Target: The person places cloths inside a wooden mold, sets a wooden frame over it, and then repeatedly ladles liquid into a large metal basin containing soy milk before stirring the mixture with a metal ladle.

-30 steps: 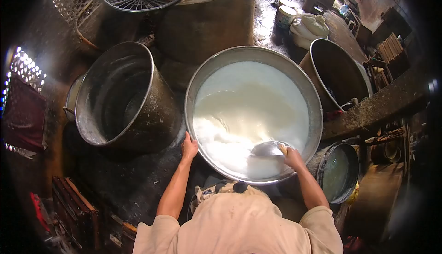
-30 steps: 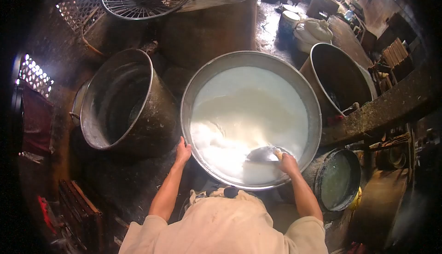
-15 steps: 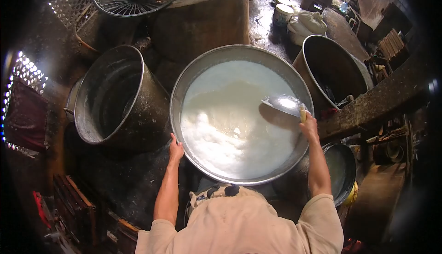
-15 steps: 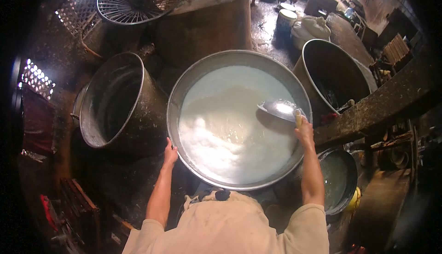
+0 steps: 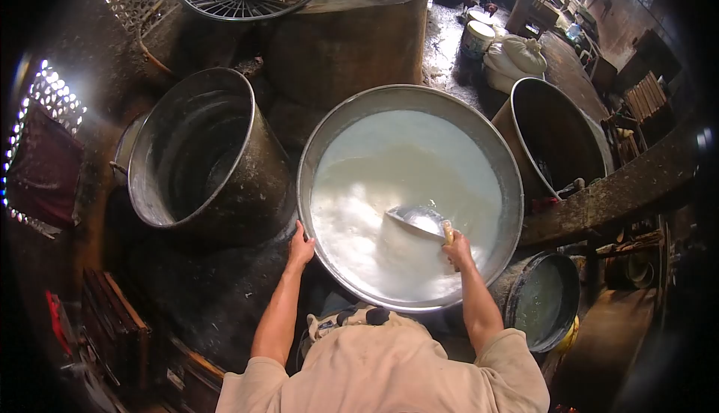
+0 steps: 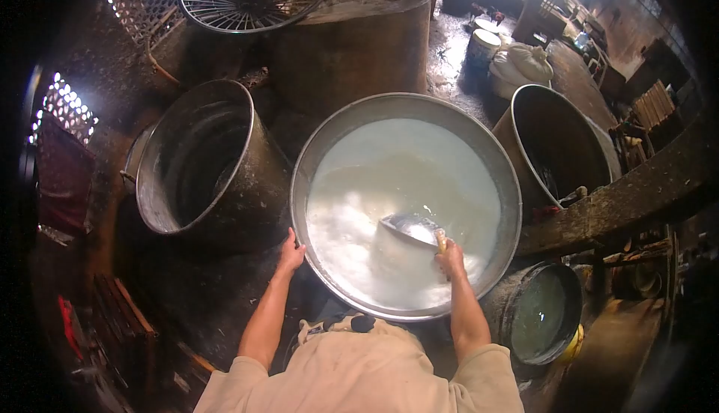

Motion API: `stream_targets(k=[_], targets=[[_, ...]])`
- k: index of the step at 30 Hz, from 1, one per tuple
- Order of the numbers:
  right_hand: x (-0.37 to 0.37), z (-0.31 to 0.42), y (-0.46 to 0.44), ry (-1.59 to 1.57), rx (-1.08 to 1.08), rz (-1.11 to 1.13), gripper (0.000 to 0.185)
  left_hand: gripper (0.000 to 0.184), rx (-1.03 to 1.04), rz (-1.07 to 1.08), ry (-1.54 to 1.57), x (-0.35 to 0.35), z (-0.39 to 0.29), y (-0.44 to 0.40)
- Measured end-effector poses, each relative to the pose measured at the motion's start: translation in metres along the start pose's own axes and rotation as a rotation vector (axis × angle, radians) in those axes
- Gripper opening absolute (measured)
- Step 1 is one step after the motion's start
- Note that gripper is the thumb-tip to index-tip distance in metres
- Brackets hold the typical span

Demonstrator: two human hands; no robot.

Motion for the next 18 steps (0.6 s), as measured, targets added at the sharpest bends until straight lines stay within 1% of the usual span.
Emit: stream_targets(k=[1,2,6,7,8,9,10,11,12,13,14,15,17,18], targets=[[0.012,0.009,0.01,-0.012,0.012,0.022,0.034,0.075,0.034,0.015,0.0,0.0,0.005,-0.005],[0.025,0.013,0.017,-0.029,0.01,0.034,0.035,0.079,0.036,0.019,0.096,0.002,0.012,-0.009],[0.074,0.029,0.047,-0.08,0.009,0.08,0.041,0.086,0.014,0.092,0.196,-0.009,0.002,-0.009],[0.084,0.035,0.055,-0.092,0.01,0.089,0.042,0.087,0.027,0.099,0.192,-0.01,0.004,-0.01],[0.093,0.041,0.064,-0.1,0.012,0.117,0.049,0.088,0.043,0.106,0.188,-0.012,0.006,-0.011],[0.099,0.047,0.073,-0.098,0.018,0.124,0.051,0.088,0.06,0.112,0.184,-0.013,0.006,-0.015],[0.105,0.054,0.082,-0.097,0.024,0.132,0.053,0.091,0.022,0.152,0.2,-0.024,-0.011,-0.008],[0.11,0.062,0.092,-0.095,0.032,0.141,0.055,0.092,0.048,0.159,0.21,-0.024,-0.007,-0.012],[0.106,0.08,0.107,-0.084,0.042,0.165,0.06,0.09,0.058,0.176,0.206,-0.031,-0.014,-0.01],[0.102,0.094,0.114,-0.095,0.041,0.168,0.061,0.089,0.069,0.192,0.204,-0.038,-0.02,-0.008],[0.098,0.103,0.121,-0.107,0.042,0.174,0.061,0.083,0.083,0.2,0.246,-0.037,-0.017,-0.011],[0.095,0.109,0.124,-0.119,0.044,0.179,0.061,0.074,0.126,0.176,0.245,-0.036,-0.014,-0.013],[0.077,0.139,0.128,-0.194,0.022,0.236,0.062,0.067,0.056,0.268,0.325,-0.026,-0.001,-0.021],[0.062,0.162,0.128,-0.133,-0.029,0.23,0.064,0.063,0.092,0.264,0.294,-0.022,0.003,-0.024]])
Point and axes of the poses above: each hand's wrist, its own y-axis away from the middle knuckle, its own x-axis out of the palm, z = x × y, the point moved 5 cm from there along -y, towards the middle knuckle, and after that the axes turned 6 degrees about x, right-handed, at the moved point
